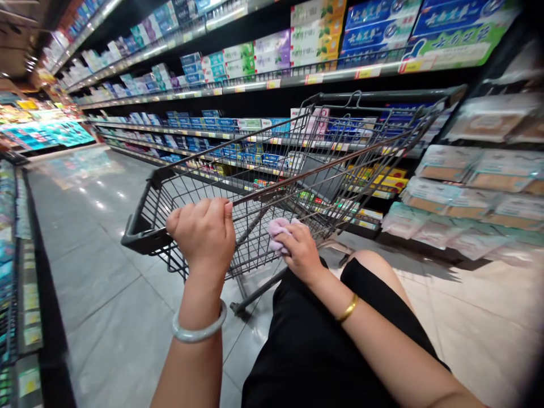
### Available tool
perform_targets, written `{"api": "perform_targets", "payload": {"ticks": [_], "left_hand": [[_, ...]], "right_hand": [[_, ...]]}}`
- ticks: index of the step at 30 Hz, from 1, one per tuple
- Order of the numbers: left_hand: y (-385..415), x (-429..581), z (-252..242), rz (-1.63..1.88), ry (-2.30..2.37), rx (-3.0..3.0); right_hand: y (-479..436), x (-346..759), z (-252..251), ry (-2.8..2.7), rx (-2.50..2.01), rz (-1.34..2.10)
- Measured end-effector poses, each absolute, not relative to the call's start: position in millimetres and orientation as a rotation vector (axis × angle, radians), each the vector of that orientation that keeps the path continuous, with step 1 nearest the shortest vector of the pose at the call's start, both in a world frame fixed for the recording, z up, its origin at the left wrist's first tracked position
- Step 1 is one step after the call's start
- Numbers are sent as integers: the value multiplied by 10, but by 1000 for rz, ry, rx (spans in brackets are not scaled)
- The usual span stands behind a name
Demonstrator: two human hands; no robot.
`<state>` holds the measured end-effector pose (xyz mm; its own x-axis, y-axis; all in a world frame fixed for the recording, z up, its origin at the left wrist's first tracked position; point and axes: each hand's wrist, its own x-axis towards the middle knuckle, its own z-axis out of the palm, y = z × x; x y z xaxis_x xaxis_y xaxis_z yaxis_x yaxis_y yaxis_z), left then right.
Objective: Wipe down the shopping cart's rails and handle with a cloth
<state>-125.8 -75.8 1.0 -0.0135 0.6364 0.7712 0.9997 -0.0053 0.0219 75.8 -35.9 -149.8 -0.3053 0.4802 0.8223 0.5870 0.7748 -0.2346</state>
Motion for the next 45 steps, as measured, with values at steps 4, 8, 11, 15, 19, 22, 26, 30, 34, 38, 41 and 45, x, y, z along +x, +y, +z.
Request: {"api": "perform_targets", "payload": {"ticks": [4,8,11,15,19,22,26,30,34,38,41,45], "left_hand": [[-761,-1255,19,-799,-1699,-1689],[-766,-1261,20,-758,-1662,-1674],[-758,-1269,11,-755,-1645,-1669],[-735,-1276,-6,-774,-1631,-1648],[-730,-1277,-6,-788,-1603,-1641],[-735,-1273,-3,-794,-1591,-1641],[-735,-1266,-10,-787,-1591,-1637],[-773,-1308,51,-754,-1582,-1713],[-899,-1480,222,-669,-1527,-1902],[-1021,-1809,342,-633,-1576,-1800],[-1037,-2057,319,-605,-1643,-1759],[-1023,-2151,236,-583,-1709,-1784]], "right_hand": [[-375,828,-1693,-2114,-825,-89],[-388,852,-1799,-2117,-828,-26],[-326,914,-1664,-1991,-845,-39],[-290,964,-1691,-1968,-897,-45],[-388,884,-1670,-1977,-884,49],[-459,756,-1222,-1860,-798,16],[-448,512,-491,-1696,-692,-190],[-371,378,-190,-1881,-609,-401],[-272,519,-47,-1864,-668,-462],[-252,481,115,-1778,-795,-374],[-306,249,170,-2000,-635,-321],[-304,80,194,-2181,-371,-280]]}}
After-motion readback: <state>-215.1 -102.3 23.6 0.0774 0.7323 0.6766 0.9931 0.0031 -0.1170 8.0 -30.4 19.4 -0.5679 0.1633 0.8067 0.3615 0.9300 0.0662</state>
